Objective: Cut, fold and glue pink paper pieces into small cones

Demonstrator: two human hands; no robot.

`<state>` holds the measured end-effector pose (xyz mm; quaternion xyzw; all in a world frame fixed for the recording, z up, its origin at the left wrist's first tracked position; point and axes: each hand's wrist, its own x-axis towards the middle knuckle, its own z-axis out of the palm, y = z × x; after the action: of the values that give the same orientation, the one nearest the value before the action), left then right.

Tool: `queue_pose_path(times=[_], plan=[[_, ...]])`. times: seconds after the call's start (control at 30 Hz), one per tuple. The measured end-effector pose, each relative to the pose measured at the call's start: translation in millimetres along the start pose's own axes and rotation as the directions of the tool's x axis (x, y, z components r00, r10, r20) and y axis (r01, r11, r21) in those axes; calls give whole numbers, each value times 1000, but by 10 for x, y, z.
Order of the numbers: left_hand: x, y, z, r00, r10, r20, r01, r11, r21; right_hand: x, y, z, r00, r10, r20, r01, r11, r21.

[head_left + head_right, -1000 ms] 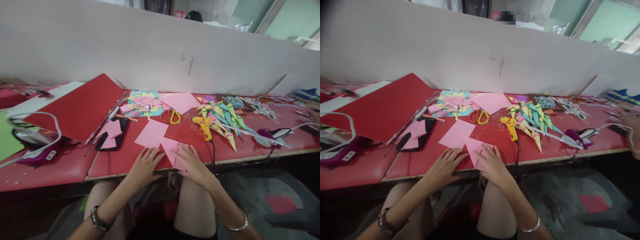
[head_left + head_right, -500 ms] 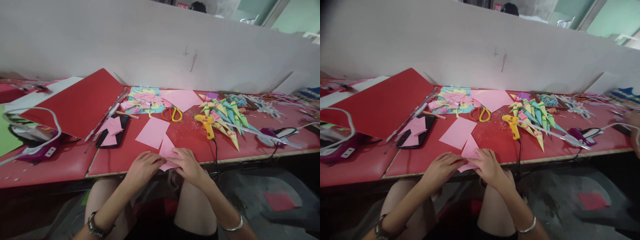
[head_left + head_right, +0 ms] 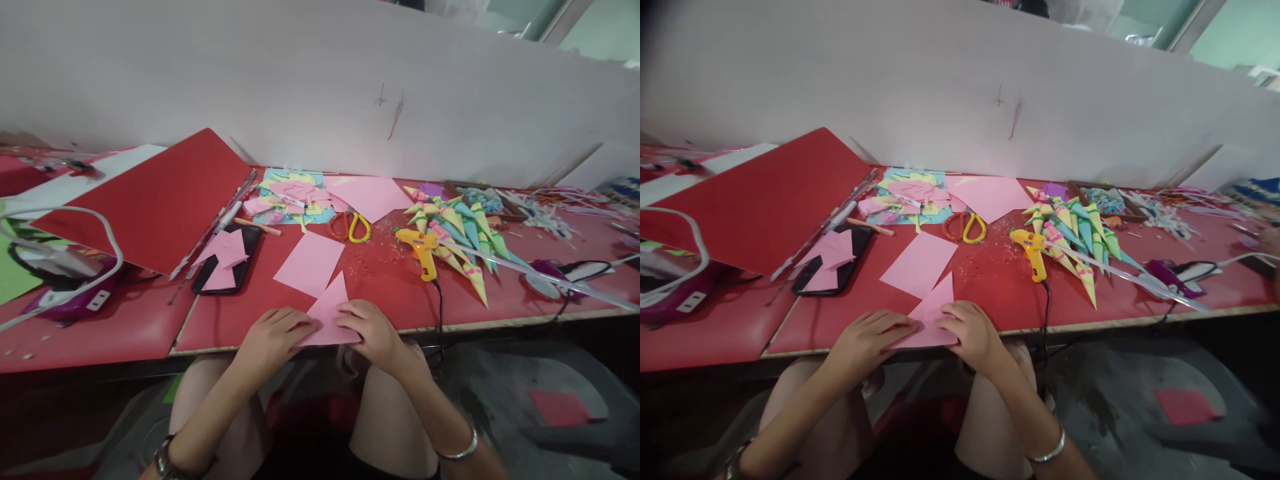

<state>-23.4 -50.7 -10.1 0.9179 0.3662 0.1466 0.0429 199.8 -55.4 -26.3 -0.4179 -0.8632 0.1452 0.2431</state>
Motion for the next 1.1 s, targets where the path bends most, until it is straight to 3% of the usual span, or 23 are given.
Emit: queue_pose_path(times=[0.23,0.53,0.83,0.97,1.03,1.1], plan=[[7,-14,69,982,-107,-155,102,994,-41,54,-26,19,990,90,-105,-75,987,145],[63,-46,108,950,-190,-247,183,982,-51,126,-85,90,949,253,-190,-255,967,10],[70,-55,48,957,-275,-95,282,957,72,161,-106,97,930,323,-178,-337,940,-58],[23,-83,46,939,-330,-96,334,942,37,180,-124,80,932,327,-155,-343,936,-85],[19,-91,28,949,-288,-130,300,950,88,198,-130,66,937,322,-136,-336,936,-102],[42,-83,-10,986,-140,-86,154,970,187,219,-129,55,942,315,-115,-327,938,-113]])
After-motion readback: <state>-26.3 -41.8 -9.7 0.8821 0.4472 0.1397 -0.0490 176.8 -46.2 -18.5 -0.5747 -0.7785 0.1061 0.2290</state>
